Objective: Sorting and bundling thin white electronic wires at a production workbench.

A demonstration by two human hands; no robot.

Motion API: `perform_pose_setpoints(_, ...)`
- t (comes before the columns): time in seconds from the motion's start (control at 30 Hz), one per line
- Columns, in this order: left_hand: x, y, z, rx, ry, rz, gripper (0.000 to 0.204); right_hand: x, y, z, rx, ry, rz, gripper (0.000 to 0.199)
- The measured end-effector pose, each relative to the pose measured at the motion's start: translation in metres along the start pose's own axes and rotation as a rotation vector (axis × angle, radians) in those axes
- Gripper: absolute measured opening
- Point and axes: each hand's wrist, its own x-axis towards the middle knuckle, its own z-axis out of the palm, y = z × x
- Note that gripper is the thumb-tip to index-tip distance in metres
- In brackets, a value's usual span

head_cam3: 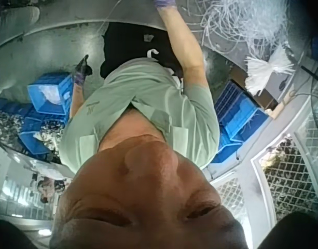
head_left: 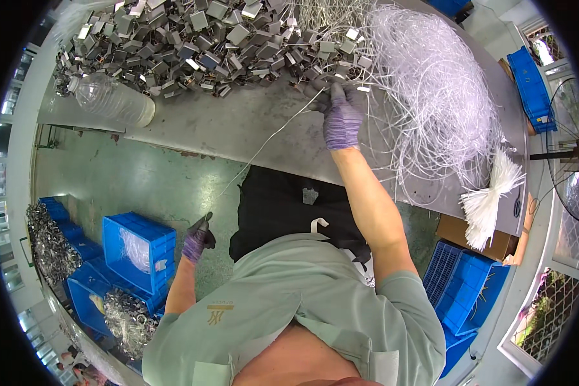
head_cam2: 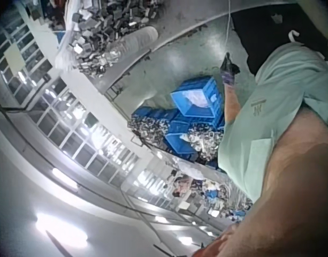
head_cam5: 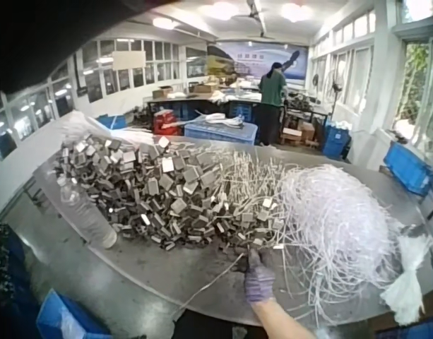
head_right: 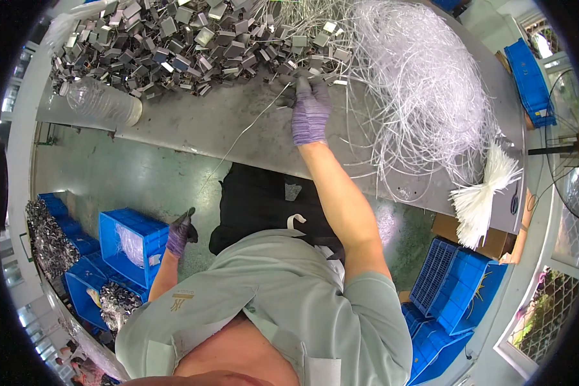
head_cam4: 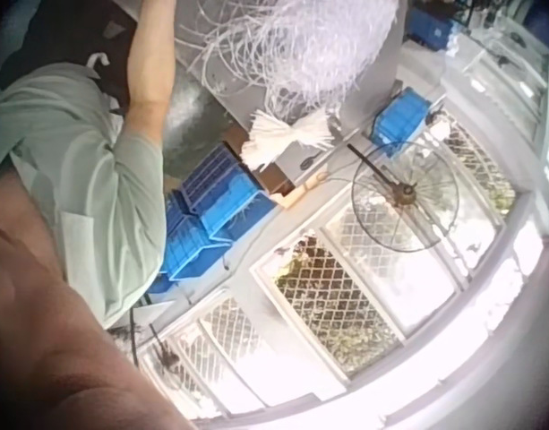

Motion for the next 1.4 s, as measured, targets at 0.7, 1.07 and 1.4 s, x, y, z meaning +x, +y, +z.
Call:
perform_pose_setpoints(0.7, 0.009, 0.080, 0.068, -0.073, -0.283, 0.105, 0.062, -0.018, -0.030, -0.024, -0.334, -0.326, 0.265, 0.030)
perform_pose_setpoints(1.07, 0.024, 0.135, 0.118, -0.253, -0.496, 0.204, 0.060, -0.042, -0.058, -0.008, -0.435, -0.347, 0.266, 0.024)
perform_pose_setpoints(1.4, 0.048, 0.186, 0.144, -0.091, -0.465, 0.130, 0.069, -0.051, -0.027, -0.016, -0.508, -0.482, 0.430, 0.021)
